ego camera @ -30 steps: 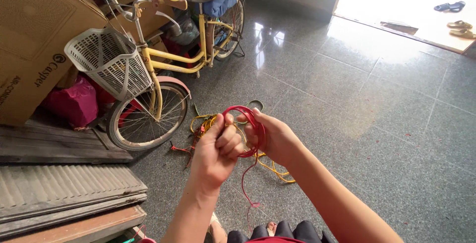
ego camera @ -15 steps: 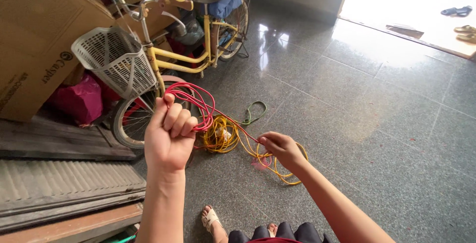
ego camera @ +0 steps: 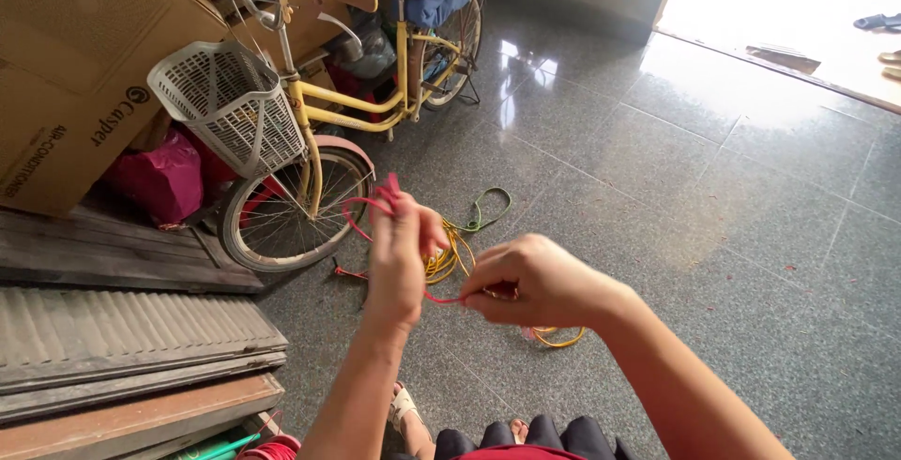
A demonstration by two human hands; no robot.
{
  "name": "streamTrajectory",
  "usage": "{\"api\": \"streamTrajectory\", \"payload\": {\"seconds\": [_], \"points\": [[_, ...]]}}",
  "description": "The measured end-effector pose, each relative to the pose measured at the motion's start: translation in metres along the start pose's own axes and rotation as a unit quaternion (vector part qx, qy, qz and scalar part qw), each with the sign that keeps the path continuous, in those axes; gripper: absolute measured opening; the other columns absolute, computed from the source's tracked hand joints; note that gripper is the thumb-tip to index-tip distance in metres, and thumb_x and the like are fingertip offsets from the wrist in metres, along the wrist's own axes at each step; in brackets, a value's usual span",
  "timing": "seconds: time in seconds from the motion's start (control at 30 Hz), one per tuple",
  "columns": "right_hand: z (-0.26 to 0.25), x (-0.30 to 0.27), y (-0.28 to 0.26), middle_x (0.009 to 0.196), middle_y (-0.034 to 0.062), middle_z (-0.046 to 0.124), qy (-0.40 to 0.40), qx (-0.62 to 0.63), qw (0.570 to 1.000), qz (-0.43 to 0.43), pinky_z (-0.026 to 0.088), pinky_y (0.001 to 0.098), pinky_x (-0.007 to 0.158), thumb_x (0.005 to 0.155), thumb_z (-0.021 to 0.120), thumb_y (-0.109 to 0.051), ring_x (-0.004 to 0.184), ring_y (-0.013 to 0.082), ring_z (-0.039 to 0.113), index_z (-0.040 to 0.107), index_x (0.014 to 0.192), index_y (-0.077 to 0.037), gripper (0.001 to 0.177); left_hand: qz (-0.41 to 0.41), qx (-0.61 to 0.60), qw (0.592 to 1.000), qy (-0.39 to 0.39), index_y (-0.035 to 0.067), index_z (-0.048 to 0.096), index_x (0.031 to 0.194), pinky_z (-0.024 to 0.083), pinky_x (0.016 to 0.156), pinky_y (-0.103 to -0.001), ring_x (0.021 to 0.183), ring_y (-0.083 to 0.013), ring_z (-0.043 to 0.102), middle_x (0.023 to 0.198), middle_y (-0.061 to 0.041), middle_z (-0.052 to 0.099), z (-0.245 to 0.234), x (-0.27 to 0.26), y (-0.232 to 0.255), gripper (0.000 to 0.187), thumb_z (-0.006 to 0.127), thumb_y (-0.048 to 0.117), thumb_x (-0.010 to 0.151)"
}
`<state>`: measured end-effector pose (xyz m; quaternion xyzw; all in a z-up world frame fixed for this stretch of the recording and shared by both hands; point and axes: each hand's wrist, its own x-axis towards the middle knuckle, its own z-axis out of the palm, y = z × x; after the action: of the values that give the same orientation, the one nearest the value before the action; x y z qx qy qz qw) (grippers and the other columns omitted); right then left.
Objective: Winding and organizing various colored ropes into coils.
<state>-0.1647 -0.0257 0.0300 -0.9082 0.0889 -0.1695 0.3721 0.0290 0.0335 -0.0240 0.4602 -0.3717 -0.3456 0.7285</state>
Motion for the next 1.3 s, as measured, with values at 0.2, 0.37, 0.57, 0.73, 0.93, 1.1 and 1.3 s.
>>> {"api": "streamTrajectory", "payload": {"seconds": [0.2, 0.37, 0.57, 0.73, 0.93, 1.1, 1.3], "points": [[-0.019, 0.008, 0.024, 0.077, 0.0054, 0.069, 0.11, -0.069, 0.991, -0.036, 0.054, 0.0324, 0.06, 0.087, 0.077, -0.017, 0.063, 0.0167, 0.065, 0.078, 0.098, -0.009, 0.013, -0.168, 0.018, 0.974, -0.151, 0.014, 0.053, 0.096, 0.036, 0.048, -0.026, 0.052, -0.0098, 0.046, 0.066, -0.001, 0.055, 0.009, -0.02, -0.022, 0.032, 0.04, 0.042, 0.105], [-0.009, 0.006, 0.061, 0.089, 0.0031, 0.073, 0.2, 0.083, 0.972, 0.09, 0.059, 0.0303, 0.07, 0.084, 0.081, -0.022, 0.078, 0.0125, 0.069, 0.075, 0.107, -0.007, 0.028, -0.225, -0.106, 0.936, -0.251, 0.009, 0.051, 0.093, 0.028, 0.049, -0.025, 0.053, -0.0071, 0.036, 0.065, 0.002, 0.043, 0.006, -0.021, -0.01, 0.046, 0.037, 0.048, 0.113], [0.0, 0.007, 0.052, 0.126, 0.0017, 0.068, 0.174, 0.269, 0.947, 0.002, 0.051, 0.0302, 0.1, 0.095, 0.071, -0.039, 0.116, 0.0142, 0.064, 0.065, 0.128, -0.006, 0.047, -0.321, -0.311, 0.836, -0.318, 0.012, 0.049, 0.097, 0.023, 0.046, -0.026, 0.047, -0.0083, 0.025, 0.059, 0.004, 0.031, 0.008, -0.02, 0.005, 0.039, 0.04, 0.047, 0.111], [0.007, 0.001, 0.069, 0.108, 0.008, 0.074, 0.074, 0.579, 0.808, 0.086, 0.056, 0.032, 0.095, 0.095, 0.063, -0.036, 0.102, 0.0156, 0.07, 0.062, 0.134, -0.003, 0.051, -0.336, -0.364, 0.804, -0.328, 0.013, 0.049, 0.097, 0.024, 0.048, -0.027, 0.046, -0.0095, 0.024, 0.06, 0.005, 0.03, 0.004, -0.013, -0.005, 0.037, 0.04, 0.046, 0.113], [0.025, 0.001, 0.084, 0.08, 0.0, 0.06, 0.144, 0.433, 0.876, 0.154, 0.043, 0.0228, 0.058, 0.109, 0.06, -0.028, 0.071, 0.0043, 0.052, 0.07, 0.109, 0.004, 0.034, -0.349, -0.388, 0.805, -0.284, 0.009, 0.051, 0.102, 0.028, 0.051, -0.024, 0.051, -0.0067, 0.028, 0.064, 0.005, 0.034, 0.008, -0.016, 0.006, 0.033, 0.042, 0.039, 0.113], [0.027, 0.011, 0.073, 0.072, -0.0041, 0.062, 0.253, 0.319, 0.883, 0.235, 0.034, 0.0247, 0.049, 0.102, 0.059, -0.03, 0.058, 0.0057, 0.042, 0.069, 0.095, -0.002, 0.031, -0.394, -0.281, 0.865, -0.132, 0.008, 0.052, 0.101, 0.037, 0.061, -0.03, 0.057, -0.0155, 0.039, 0.068, -0.003, 0.043, 0.022, -0.023, 0.019, 0.025, 0.038, 0.028, 0.103], [0.031, 0.012, 0.087, 0.072, -0.0072, 0.057, 0.232, 0.285, 0.909, 0.197, 0.04, 0.0231, 0.056, 0.104, 0.058, -0.032, 0.065, 0.0027, 0.047, 0.07, 0.089, -0.003, 0.035, -0.324, -0.372, 0.853, -0.172, 0.007, 0.055, 0.103, 0.026, 0.05, -0.026, 0.049, -0.0071, 0.025, 0.06, 0.007, 0.03, 0.015, -0.028, -0.009, 0.027, 0.043, 0.031, 0.111]]}}
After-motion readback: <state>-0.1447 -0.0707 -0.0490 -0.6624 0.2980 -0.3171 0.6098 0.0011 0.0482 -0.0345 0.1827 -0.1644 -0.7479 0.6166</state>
